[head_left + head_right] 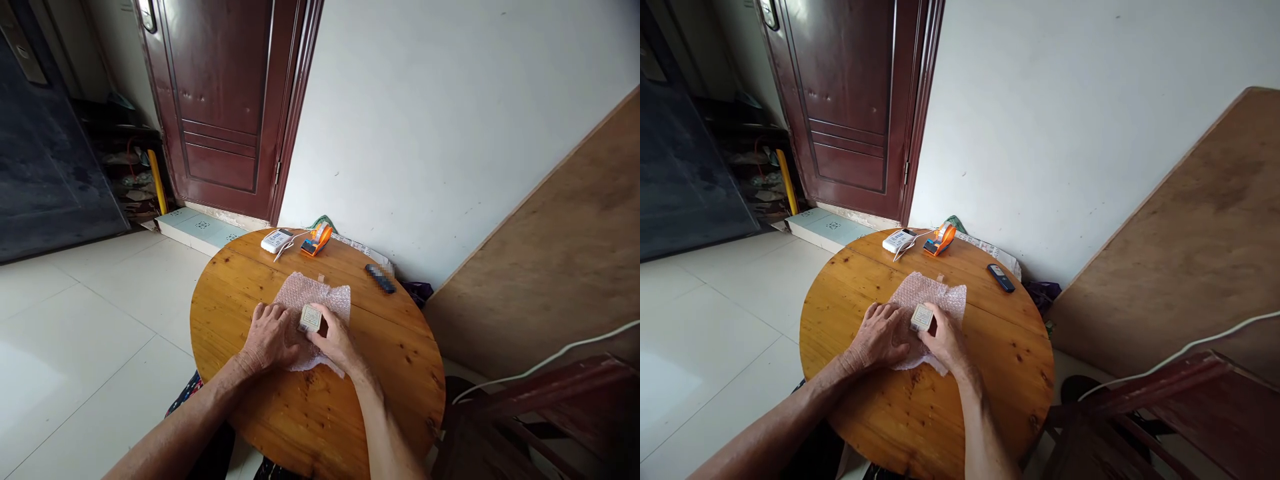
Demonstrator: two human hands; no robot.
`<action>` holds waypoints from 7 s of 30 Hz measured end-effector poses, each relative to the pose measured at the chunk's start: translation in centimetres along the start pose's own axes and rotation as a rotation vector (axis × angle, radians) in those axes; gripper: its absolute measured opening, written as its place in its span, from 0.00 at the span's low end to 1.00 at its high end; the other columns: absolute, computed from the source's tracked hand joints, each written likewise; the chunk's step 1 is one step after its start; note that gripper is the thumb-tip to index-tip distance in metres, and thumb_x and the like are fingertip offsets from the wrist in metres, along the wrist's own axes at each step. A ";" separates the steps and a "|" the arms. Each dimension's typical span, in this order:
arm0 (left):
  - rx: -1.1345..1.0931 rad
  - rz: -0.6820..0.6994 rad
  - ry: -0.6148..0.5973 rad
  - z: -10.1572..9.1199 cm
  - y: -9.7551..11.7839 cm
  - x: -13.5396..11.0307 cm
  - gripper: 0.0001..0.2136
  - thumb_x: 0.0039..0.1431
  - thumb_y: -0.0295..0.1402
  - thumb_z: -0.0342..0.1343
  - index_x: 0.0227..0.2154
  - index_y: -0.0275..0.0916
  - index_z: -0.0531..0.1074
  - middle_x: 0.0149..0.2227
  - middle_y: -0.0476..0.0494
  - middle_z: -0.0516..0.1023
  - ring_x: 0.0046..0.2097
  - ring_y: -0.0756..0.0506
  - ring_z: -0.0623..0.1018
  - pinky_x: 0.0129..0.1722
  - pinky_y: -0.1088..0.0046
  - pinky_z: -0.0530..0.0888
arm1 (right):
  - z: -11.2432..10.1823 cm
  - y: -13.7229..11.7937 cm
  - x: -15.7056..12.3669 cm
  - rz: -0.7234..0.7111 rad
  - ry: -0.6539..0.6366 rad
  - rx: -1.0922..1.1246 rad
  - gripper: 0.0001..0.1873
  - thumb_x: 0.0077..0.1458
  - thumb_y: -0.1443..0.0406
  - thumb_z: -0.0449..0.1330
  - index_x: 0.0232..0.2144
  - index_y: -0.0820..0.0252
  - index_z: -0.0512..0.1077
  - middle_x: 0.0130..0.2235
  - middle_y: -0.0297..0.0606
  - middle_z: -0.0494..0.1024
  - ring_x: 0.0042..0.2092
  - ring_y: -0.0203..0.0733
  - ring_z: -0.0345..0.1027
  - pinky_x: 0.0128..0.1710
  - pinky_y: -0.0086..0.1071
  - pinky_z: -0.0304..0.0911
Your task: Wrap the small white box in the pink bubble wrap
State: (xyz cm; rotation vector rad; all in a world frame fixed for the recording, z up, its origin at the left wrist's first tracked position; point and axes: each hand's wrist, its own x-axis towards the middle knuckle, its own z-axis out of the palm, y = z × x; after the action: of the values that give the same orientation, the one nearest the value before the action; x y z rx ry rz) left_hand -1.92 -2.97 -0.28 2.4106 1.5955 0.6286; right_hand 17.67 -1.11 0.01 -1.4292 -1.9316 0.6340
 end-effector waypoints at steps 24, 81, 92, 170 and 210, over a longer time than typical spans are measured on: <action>-0.095 0.183 -0.099 -4.7 -0.7 -2.7 0.25 0.49 0.40 0.60 0.53 0.45 0.69 0.57 0.41 0.71 0.59 0.36 0.68 0.63 0.51 0.57 | -1.7 -0.7 -0.6 0.030 -0.131 0.040 0.36 0.48 0.64 0.64 0.60 0.56 0.61 0.59 0.44 0.70 0.60 0.50 0.63 0.60 0.44 0.58; -0.512 -0.075 -0.188 -1.8 0.2 6.8 0.08 0.46 0.26 0.53 0.27 0.35 0.77 0.26 0.48 0.77 0.31 0.49 0.74 0.32 0.77 0.67 | -2.5 -2.8 -0.7 -0.289 0.429 -0.199 0.09 0.59 0.63 0.56 0.31 0.55 0.77 0.36 0.39 0.78 0.42 0.45 0.70 0.48 0.39 0.59; -0.487 -0.089 -0.130 -2.0 -1.7 6.9 0.09 0.51 0.36 0.58 0.33 0.37 0.77 0.34 0.46 0.80 0.38 0.46 0.77 0.39 0.73 0.71 | -1.6 -4.5 -1.2 -0.326 0.008 -0.518 0.11 0.62 0.68 0.54 0.42 0.55 0.76 0.42 0.40 0.78 0.44 0.45 0.67 0.46 0.39 0.52; -0.302 0.269 -0.149 -1.7 1.5 3.4 0.07 0.54 0.26 0.57 0.35 0.39 0.78 0.48 0.43 0.78 0.49 0.43 0.76 0.51 0.70 0.72 | -1.6 0.0 -3.1 0.482 0.290 0.238 0.21 0.42 0.60 0.62 0.41 0.62 0.74 0.19 0.27 0.70 0.22 0.36 0.61 0.23 0.28 0.53; -0.776 -0.140 -0.097 1.1 1.8 3.3 0.19 0.48 0.24 0.58 0.46 0.37 0.71 0.38 0.50 0.70 0.27 0.55 0.65 0.28 0.78 0.66 | -2.8 -4.3 -2.8 0.207 0.058 0.202 0.31 0.53 0.69 0.54 0.60 0.56 0.62 0.46 0.40 0.76 0.26 0.32 0.67 0.30 0.31 0.70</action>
State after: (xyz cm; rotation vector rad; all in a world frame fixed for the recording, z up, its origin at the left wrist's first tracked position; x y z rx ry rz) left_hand 1.14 -0.63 0.16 1.7139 1.1634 0.8812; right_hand 17.55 -5.00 4.37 -1.5106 -1.6376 0.8477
